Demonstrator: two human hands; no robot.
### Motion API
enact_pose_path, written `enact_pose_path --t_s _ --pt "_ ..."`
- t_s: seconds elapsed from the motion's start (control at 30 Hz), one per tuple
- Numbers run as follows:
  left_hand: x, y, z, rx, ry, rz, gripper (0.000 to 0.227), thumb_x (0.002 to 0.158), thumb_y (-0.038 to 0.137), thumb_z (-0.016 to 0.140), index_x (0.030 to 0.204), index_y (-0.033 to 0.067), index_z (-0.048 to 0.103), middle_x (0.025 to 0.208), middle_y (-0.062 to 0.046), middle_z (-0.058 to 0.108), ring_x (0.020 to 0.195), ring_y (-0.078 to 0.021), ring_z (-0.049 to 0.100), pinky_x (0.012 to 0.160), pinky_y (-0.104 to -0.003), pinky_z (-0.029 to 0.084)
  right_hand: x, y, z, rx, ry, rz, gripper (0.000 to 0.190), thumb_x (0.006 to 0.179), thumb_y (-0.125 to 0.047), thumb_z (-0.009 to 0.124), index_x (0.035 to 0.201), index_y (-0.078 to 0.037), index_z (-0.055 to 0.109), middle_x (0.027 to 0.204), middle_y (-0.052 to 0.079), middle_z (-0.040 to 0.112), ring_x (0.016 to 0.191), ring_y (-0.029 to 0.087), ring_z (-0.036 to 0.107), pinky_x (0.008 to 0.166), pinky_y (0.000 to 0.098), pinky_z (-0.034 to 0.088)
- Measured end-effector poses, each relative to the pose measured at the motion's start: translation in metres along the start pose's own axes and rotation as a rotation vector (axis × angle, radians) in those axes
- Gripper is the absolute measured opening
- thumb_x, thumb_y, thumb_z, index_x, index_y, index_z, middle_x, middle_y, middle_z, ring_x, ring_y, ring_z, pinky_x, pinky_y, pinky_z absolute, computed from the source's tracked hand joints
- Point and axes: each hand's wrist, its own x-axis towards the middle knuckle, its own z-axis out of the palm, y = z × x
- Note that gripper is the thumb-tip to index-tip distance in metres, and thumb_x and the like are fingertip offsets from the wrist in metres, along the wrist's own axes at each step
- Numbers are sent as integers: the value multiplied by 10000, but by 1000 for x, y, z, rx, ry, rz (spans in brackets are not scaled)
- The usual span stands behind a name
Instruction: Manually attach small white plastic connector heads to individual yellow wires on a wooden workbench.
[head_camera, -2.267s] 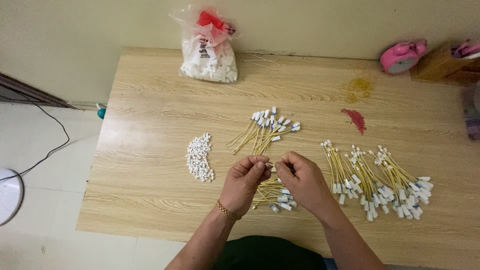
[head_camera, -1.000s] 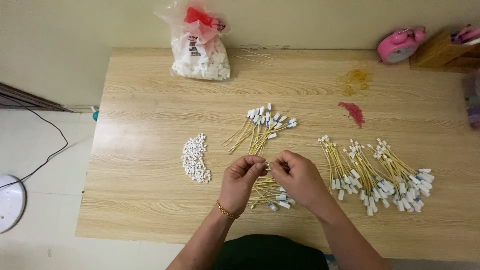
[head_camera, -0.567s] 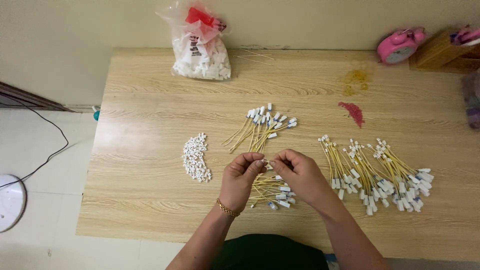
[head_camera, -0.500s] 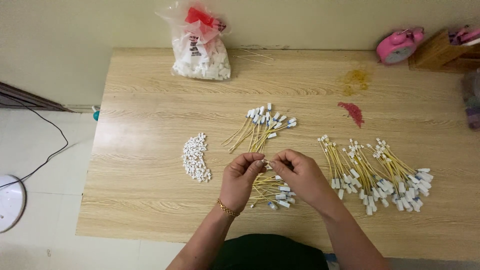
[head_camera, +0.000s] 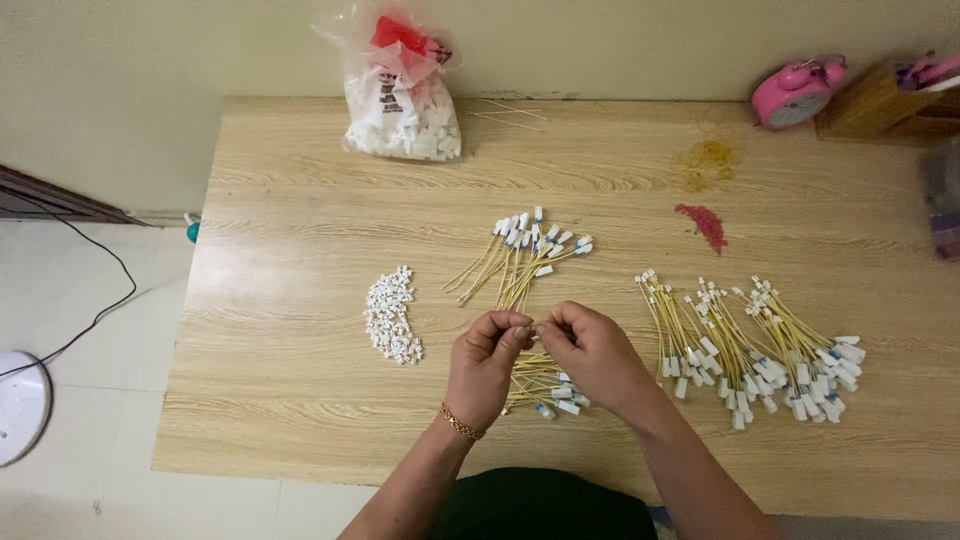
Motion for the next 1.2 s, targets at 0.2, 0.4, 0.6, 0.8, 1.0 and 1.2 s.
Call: enact_pose_path --t_s 0.2,0.4,0.6,0.8,1.0,1.2 --pt "-3 -16 -3 67 37 25 84 994 9 636 1051 -13 694 952 -41 728 875 -99 664 811 -256 575 2 9 7 -73 -4 26 229 944 -246 668 863 -37 620 669 1 560 588 89 476 524 301 431" --pt "-5 -52 -26 309 112 -72 103 964 40 653 1039 6 716 929 -59 754 837 -104 685 750 -248 577 35 75 19 -162 -54 16 258 962 -281 653 888 -34 641 737 40 627 652 137 568 600 341 499" --pt "-18 -58 -44 918 158 -48 152 928 166 720 1053 87 757 960 -97 722 766 -181 698 698 -298 558 117 132 -25 -559 256 -42 213 982 -258 627 1072 -69 671 1055 127 635 879 237 651 772 408 547" --pt "-14 -37 -34 921 155 -7 209 885 124 703 1090 96 734 1003 -78 685 730 -192 671 659 -325 566 144 134 -40 -766 334 -241 332 896 -274 697 1195 -130 676 1209 115 596 1123 306 557 937 455 489" --pt "1 -12 -10 924 105 61 207 893 115 711 1097 88 729 1015 -82 686 769 -204 675 685 -326 563 150 141 -40 -884 252 -185 231 923 -333 687 1087 -170 691 1195 50 613 1147 277 543 942 438 496" --pt "17 27 12 1119 21 549 328 898 196 745 1205 92 695 1119 -92 704 1049 -265 628 939 -426 459 94 87 -58 -743 7 16 264 987 -346 637 1056 -94 673 987 64 688 898 231 676 809 404 552"
